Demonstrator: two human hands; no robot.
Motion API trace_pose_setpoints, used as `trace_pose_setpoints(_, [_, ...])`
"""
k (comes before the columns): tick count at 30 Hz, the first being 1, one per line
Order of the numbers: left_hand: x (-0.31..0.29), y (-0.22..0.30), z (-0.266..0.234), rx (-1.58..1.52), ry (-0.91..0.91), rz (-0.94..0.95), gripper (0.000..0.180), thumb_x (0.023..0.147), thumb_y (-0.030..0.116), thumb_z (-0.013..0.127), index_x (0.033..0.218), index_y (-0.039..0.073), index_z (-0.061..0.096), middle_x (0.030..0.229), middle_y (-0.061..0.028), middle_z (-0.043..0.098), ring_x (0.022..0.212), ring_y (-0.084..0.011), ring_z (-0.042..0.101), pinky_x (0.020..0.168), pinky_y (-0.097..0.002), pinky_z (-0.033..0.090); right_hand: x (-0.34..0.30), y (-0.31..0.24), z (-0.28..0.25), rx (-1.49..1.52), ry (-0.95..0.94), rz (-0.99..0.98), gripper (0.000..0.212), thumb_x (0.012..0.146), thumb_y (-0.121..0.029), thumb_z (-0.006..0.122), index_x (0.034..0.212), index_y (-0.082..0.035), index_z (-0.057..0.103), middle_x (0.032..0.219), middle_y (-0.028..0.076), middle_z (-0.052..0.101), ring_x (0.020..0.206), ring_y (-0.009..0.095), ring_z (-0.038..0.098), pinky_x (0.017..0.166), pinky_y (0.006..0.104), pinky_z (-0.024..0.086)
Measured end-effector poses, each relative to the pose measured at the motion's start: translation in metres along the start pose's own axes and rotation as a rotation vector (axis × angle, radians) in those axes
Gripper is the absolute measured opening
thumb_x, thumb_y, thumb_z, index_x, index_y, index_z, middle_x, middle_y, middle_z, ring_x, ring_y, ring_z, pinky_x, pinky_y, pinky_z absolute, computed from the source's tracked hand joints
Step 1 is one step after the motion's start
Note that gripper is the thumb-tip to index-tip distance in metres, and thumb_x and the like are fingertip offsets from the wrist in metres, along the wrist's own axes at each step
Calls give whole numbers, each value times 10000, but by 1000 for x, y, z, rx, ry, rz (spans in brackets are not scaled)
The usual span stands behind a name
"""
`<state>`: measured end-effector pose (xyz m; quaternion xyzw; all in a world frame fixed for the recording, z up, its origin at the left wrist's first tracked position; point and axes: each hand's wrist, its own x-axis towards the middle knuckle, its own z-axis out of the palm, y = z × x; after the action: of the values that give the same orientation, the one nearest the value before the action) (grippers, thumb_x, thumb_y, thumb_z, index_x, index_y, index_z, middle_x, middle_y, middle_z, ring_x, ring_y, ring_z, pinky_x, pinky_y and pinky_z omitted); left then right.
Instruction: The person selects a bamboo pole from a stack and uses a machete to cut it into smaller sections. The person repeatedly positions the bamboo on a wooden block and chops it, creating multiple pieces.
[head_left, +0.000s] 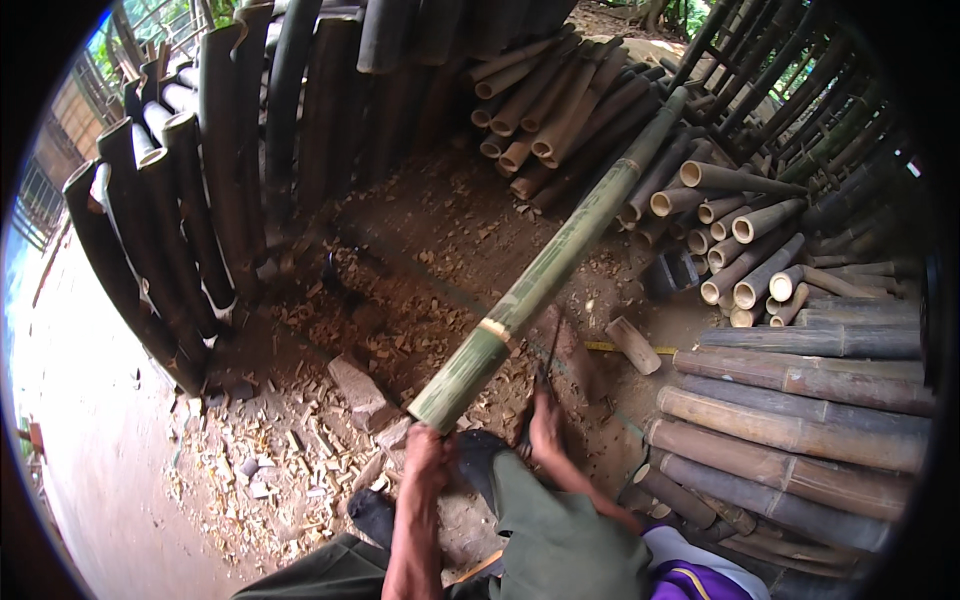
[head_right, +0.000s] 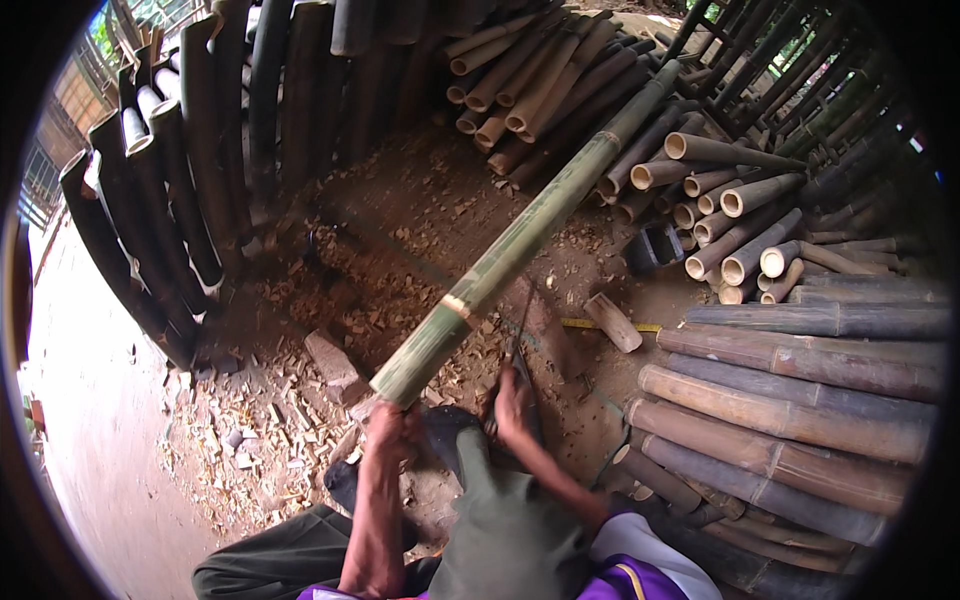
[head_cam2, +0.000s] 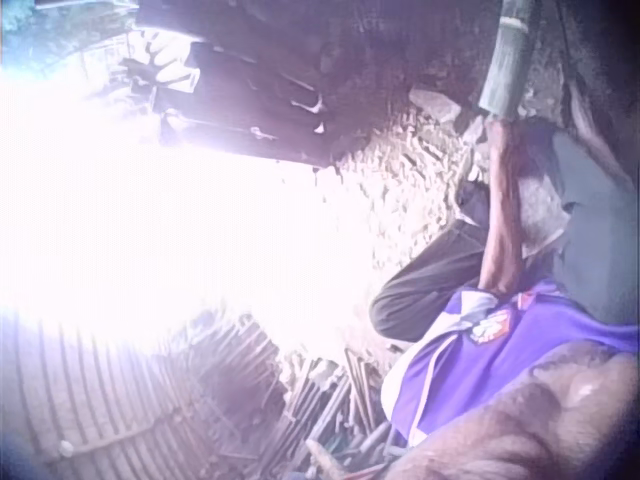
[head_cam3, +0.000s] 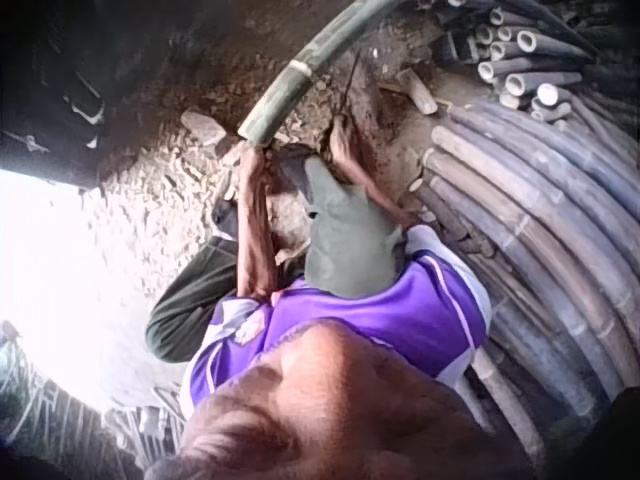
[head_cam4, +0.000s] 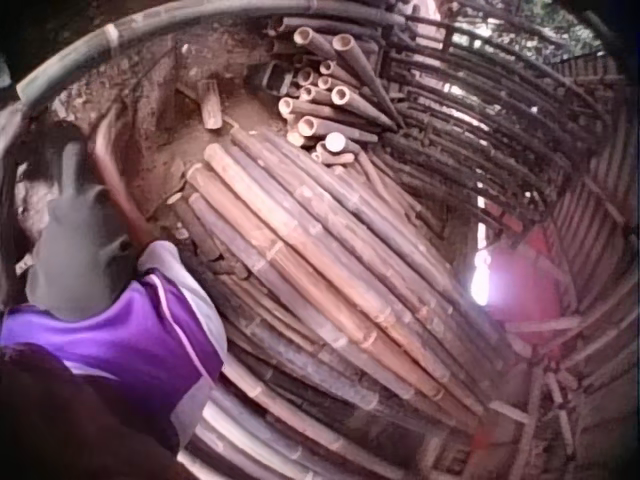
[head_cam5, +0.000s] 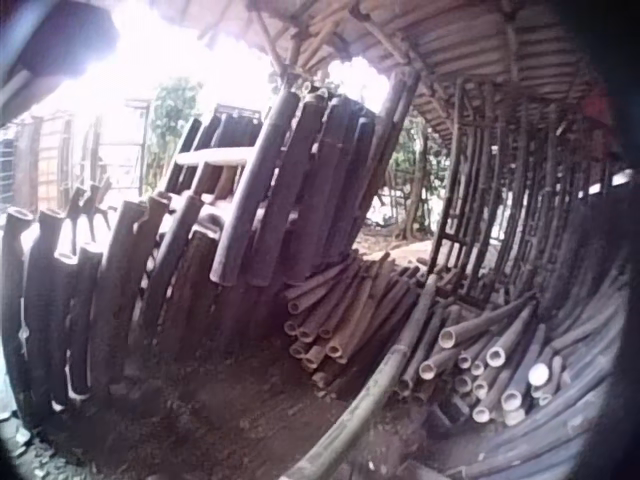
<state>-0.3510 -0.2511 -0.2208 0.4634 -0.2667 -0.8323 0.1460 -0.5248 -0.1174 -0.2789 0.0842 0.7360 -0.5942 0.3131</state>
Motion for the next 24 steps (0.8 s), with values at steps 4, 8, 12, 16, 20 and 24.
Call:
trace_pose_setpoints(4, [-32,44,-21,385,58,274,295,1018,325,644,1175,83,706,736,33,606,502,-51,479,422,-244,336,-10,21,-10,-544,-105,-186,418,873,-331,810,1031,17,643,857,161,686,854,288,705,755,466,546])
trace_pose_setpoints(8, [-70,63,-51,890,47,331,309,927,263,650,1031,-1,773,753,-48,684,631,-116,556,573,-317,429,-3,37,-29,-1056,82,-494,510,937,-415,760,1150,38,660,920,221,718,948,326,726,854,478,542])
trace_pose_setpoints(12, [-92,54,-62,799,-52,336,227,902,123,680,1026,-26,797,730,0,706,640,-71,602,575,-270,462,36,-37,-46,-475,-104,-553,426,1038,-431,648,1063,-6,655,1029,171,710,992,342,706,842,448,574])
trace_pose_setpoints(16, [-88,32,-90,700,-8,306,201,898,64,680,1027,-3,818,761,18,729,627,-51,594,563,-256,443,60,-116,-15,575,-409,19,601,958,-657,717,1248,-133,671,1088,-3,702,1018,200,662,892,425,544])
trace_pose_setpoints(20, [-71,5,-107,624,52,444,224,907,-33,711,1100,-14,822,864,-19,794,764,-90,706,730,-276,569,91,-133,17,541,-390,-139,784,828,-567,867,1348,-27,635,1196,93,656,1092,239,632,939,452,523])
trace_pose_setpoints(24, [-76,-5,-91,890,221,502,514,781,138,843,1270,25,734,1245,-151,701,1240,-286,598,1092,-402,453,80,-134,18,344,-245,-186,715,767,-396,905,1266,50,654,1168,132,670,1075,245,644,944,427,527])
